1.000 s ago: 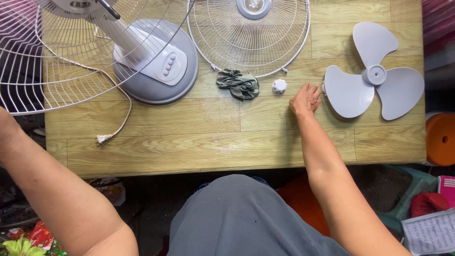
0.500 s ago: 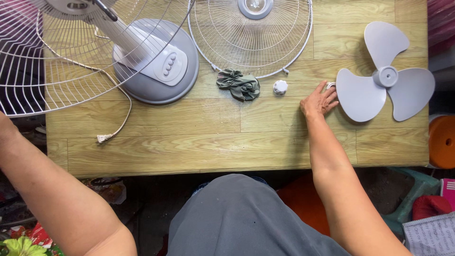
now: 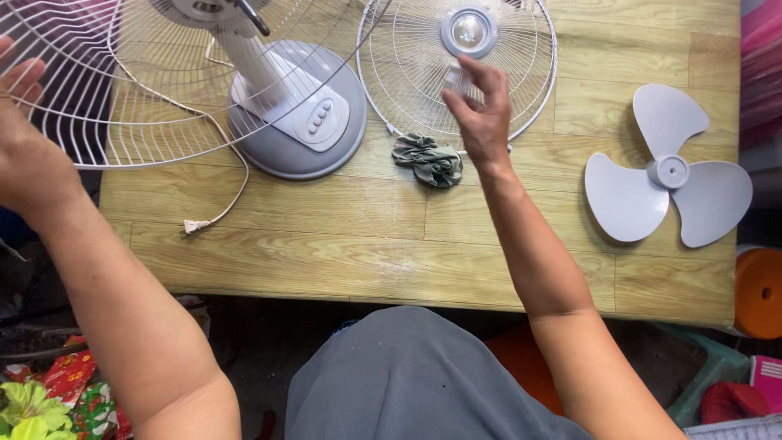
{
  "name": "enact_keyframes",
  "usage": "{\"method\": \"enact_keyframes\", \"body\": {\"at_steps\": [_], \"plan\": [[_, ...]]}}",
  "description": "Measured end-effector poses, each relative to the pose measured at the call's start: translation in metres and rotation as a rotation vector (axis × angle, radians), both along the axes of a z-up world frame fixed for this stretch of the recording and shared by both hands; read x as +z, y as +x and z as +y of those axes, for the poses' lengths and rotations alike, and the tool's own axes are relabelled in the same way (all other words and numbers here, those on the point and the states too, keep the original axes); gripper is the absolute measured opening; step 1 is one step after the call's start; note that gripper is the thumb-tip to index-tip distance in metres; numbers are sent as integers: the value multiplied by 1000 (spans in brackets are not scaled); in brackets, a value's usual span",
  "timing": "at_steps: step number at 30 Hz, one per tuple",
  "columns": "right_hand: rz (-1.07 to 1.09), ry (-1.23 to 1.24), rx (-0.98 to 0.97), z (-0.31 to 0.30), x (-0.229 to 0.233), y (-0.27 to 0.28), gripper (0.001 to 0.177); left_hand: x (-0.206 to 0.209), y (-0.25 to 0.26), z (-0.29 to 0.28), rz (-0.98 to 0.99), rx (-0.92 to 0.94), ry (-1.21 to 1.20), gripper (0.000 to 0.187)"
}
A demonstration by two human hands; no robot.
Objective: The person wipes a fan cage with a cloth, then reassembles the fan by attaching the front cage, installing the fan blades, securing the center cap, and attaching the rear cage. The person finishes by wiping the assembled fan and its base.
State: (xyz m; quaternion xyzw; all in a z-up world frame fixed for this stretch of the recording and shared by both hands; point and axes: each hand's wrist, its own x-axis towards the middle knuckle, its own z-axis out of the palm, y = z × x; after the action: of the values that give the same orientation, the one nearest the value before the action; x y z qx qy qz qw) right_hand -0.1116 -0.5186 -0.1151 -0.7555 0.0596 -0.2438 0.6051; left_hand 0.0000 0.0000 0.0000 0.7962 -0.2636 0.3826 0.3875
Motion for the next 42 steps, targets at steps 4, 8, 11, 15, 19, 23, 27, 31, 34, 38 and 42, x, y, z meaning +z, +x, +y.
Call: {"method": "enact_keyframes", "body": {"at_steps": [4, 8, 11, 15, 19, 23, 27, 31, 34, 38, 42], "plan": [[-183, -36, 130, 48, 71, 5, 62, 28, -11, -27, -23, -19, -84, 26], [-217, -110, 168, 73, 99, 7, 62, 39, -11, -35, -67, -77, -114, 20], [-258, 214, 383, 76, 107, 2, 55, 36, -10, -36, -76, -116, -146, 23], [-51, 1215, 849, 70, 117, -8, 55, 37, -8, -33, -49, -53, -168, 21], [-80, 1367, 962, 77, 118, -10, 51, 42, -9, -39, -58, -104, -203, 22], [-122, 1322, 1000, 86, 120, -8, 49, 49, -13, -45, -62, -77, -203, 20], [-225, 940, 841, 103, 121, 8, 24, 53, -14, -49, -60, -61, -228, 18], [-457, 534, 526, 140, 114, 30, 23, 53, -14, -50, -64, -40, -224, 19], [-540, 280, 317, 175, 108, 48, 41, 53, -17, -51, -46, -74, -249, 20], [-539, -211, 63, 198, 105, 76, 69, 55, -18, -53, -31, -87, -269, 22], [-561, -357, -37, 206, 104, 96, 72, 60, -18, -52, -48, -60, -234, 24]]}}
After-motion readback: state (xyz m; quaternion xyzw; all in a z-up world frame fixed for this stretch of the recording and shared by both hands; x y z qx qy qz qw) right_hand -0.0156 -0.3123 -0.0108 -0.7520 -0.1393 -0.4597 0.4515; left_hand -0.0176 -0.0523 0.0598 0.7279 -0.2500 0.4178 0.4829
